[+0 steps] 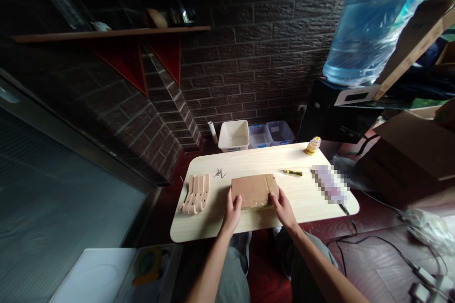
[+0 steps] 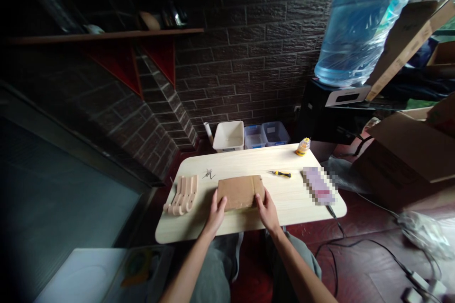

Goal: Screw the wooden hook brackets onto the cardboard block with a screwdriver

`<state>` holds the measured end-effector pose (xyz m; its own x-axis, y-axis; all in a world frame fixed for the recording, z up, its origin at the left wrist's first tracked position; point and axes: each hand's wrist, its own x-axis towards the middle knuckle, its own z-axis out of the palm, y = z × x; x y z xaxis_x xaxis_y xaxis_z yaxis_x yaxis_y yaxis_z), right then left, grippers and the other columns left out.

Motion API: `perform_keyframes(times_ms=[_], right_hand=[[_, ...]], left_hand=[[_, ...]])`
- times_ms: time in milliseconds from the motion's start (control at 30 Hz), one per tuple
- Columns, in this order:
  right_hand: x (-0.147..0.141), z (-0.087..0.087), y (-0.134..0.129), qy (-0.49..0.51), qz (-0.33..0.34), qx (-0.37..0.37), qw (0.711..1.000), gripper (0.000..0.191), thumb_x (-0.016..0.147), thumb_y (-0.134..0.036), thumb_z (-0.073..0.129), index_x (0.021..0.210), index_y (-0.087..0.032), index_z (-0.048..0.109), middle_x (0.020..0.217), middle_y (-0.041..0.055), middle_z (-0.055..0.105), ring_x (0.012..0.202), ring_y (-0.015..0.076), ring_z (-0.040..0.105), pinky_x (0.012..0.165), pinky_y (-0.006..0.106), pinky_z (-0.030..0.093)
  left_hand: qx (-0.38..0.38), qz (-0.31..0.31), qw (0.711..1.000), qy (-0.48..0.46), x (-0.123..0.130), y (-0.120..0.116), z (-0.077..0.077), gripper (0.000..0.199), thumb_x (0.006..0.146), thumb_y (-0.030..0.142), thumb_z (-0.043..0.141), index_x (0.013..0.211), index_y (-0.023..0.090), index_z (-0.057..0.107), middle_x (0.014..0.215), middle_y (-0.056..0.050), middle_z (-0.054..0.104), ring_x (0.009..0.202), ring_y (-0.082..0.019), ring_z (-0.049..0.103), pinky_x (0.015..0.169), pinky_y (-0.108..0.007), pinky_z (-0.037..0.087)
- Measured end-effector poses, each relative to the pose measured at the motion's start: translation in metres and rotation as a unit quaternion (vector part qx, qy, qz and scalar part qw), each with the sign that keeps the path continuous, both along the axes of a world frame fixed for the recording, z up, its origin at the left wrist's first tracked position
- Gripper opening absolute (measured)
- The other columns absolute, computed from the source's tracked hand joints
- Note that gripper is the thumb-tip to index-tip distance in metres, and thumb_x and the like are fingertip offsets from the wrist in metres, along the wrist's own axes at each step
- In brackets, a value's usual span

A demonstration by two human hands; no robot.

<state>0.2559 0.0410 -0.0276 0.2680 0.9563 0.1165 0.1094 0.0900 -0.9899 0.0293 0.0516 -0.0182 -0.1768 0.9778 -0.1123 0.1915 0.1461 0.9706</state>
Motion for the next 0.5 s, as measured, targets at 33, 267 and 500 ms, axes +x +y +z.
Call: perform_keyframes(times_ms=[33, 267, 500], right_hand=[[0.0, -0.001, 0.0, 0.001, 0.003, -0.003, 1.0, 0.037, 0.102, -0.04, 0.066, 0.134, -0.02, 0.064, 0.138, 0.0112, 0.064, 0.116, 0.0257, 0.067, 0.097, 0.048, 0.059], [0.019, -0.009, -0.011, 0.015, 0.012, -0.043, 0.999, 0.04, 0.103, -0.041, 0.065, 0.136, -0.02, 0.063, 0.137, 0.0115, 0.065, 0.116, 0.0258, 0.068, 0.098, 0.049, 0.058], [0.051, -0.019, -0.028, 0.019, -0.003, -0.088, 0.996, 0.062, 0.093, -0.066, 0.062, 0.138, -0.023, 0.063, 0.129, 0.0167, 0.074, 0.12, 0.0355, 0.071, 0.102, 0.052, 0.057]], left_hand=[[-0.001, -0.002, 1.0, 0.007, 0.0, -0.001, -0.001, 0.074, 0.1, 0.057, 0.057, 0.161, 0.022, 0.035, 0.168, -0.018, 0.042, 0.155, -0.032, 0.043, 0.128, -0.048, 0.036], [0.018, -0.024, 0.997, 0.076, -0.031, 0.005, 0.011, 0.062, 0.104, 0.052, 0.052, 0.157, 0.022, 0.043, 0.162, -0.019, 0.048, 0.149, -0.031, 0.05, 0.121, -0.047, 0.045], [0.044, -0.052, 0.967, 0.245, -0.145, 0.066, 0.079, 0.037, 0.101, 0.038, 0.065, 0.133, 0.018, 0.063, 0.135, -0.012, 0.065, 0.115, -0.025, 0.067, 0.097, -0.047, 0.06]])
